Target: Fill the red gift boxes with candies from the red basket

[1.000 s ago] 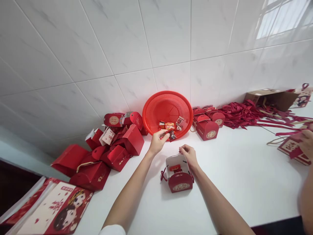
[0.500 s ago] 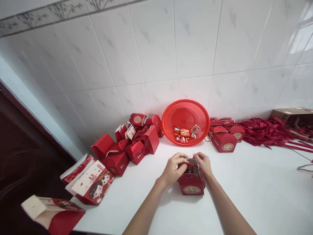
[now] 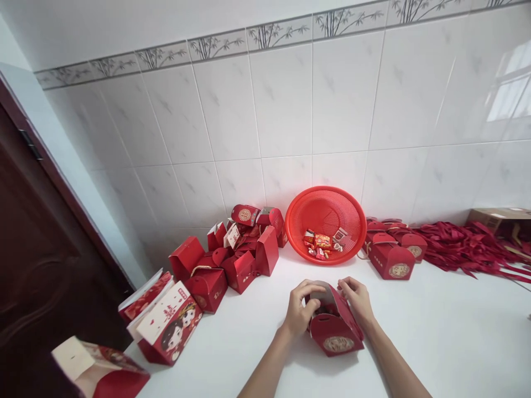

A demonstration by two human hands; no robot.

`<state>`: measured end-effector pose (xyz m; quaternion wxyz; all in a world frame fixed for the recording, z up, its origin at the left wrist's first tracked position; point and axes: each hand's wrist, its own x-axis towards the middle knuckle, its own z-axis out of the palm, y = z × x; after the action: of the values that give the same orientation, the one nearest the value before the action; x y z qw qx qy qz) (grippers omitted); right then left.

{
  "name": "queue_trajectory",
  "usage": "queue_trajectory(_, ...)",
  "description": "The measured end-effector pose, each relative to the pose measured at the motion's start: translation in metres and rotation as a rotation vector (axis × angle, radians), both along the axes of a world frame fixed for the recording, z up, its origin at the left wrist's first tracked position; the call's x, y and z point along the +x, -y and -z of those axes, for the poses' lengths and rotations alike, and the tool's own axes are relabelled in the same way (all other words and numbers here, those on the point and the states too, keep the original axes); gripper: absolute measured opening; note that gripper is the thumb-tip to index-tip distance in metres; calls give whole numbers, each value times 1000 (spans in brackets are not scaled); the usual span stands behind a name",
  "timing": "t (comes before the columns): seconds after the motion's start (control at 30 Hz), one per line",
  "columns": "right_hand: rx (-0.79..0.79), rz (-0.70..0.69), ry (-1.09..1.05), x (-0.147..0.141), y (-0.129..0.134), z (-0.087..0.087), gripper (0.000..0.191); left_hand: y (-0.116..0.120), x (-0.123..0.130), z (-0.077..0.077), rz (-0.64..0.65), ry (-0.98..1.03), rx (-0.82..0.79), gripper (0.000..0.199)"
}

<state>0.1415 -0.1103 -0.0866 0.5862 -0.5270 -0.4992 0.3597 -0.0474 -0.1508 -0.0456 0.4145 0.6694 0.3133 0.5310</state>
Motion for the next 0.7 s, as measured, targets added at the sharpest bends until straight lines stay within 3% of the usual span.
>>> queue_trajectory(0.3, -25, 2, -72, 0, 8, -5, 42, 3, -2, 2, -57, -19, 134, 32)
queue_trajectory(0.43, -89, 111, -242, -3, 22, -19, 45, 1, -3, 5, -103, -5, 157, 29)
queue_trajectory(0.57, -49, 281, -196, 6, 75, -13, 45, -2, -2, 10, -115, 28, 140, 31)
queue_trajectory(0.7, 7, 343, 196, 38, 144, 27, 36, -1, -2, 10, -82, 38, 117, 36)
